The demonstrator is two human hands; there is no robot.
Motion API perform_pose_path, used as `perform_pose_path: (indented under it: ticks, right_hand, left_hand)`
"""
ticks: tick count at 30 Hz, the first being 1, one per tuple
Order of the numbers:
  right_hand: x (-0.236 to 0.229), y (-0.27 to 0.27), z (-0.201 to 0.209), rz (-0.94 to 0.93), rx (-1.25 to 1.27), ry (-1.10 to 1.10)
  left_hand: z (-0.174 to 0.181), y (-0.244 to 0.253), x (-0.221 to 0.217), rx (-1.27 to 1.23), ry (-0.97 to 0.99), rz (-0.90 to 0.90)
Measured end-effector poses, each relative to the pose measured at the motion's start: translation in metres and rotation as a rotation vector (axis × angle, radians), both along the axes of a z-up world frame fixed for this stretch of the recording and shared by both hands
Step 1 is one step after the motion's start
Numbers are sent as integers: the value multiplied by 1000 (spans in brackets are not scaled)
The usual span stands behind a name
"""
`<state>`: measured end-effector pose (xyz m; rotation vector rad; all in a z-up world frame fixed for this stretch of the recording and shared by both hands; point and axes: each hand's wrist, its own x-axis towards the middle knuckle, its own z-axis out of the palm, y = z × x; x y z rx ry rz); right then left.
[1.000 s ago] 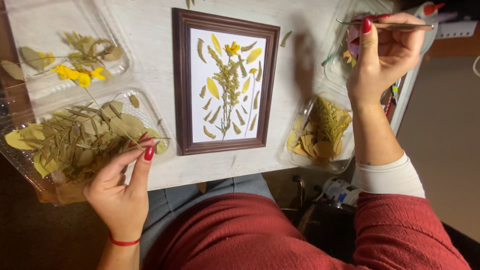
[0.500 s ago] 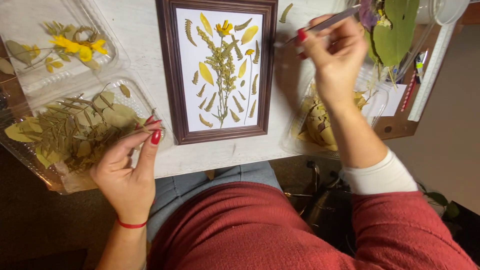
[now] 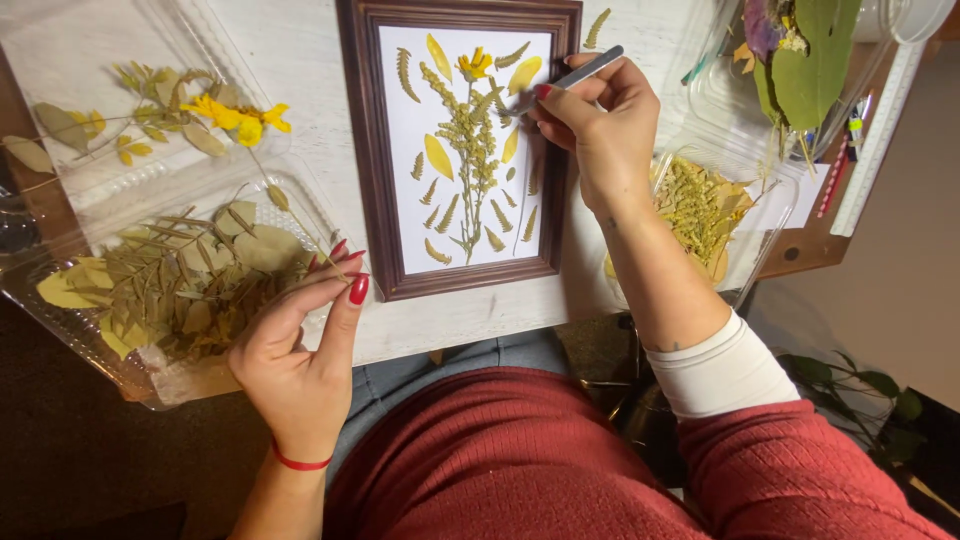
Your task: Arrange and place dried leaves and flowers into a picture frame using tweezers.
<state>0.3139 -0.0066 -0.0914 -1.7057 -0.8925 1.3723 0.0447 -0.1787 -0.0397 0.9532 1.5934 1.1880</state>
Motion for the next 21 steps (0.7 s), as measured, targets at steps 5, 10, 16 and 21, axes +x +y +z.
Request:
perform_pose_path:
  ticks: [5, 10, 16, 21]
  right_hand:
    - [-6, -3, -5, -41, 21, -30]
    - [-8, -4, -7, -63, 28, 0]
    - [-10, -4, -9, -71, 24, 0]
    - [-13, -2, -6, -68, 16, 4]
  left_hand:
    - [2, 2, -4, -27, 32, -21]
    - [-2, 2, -5, -44, 13, -13]
    - [-1, 3, -4, -42, 10, -16]
    - [-3, 4, -3, -35, 23, -20]
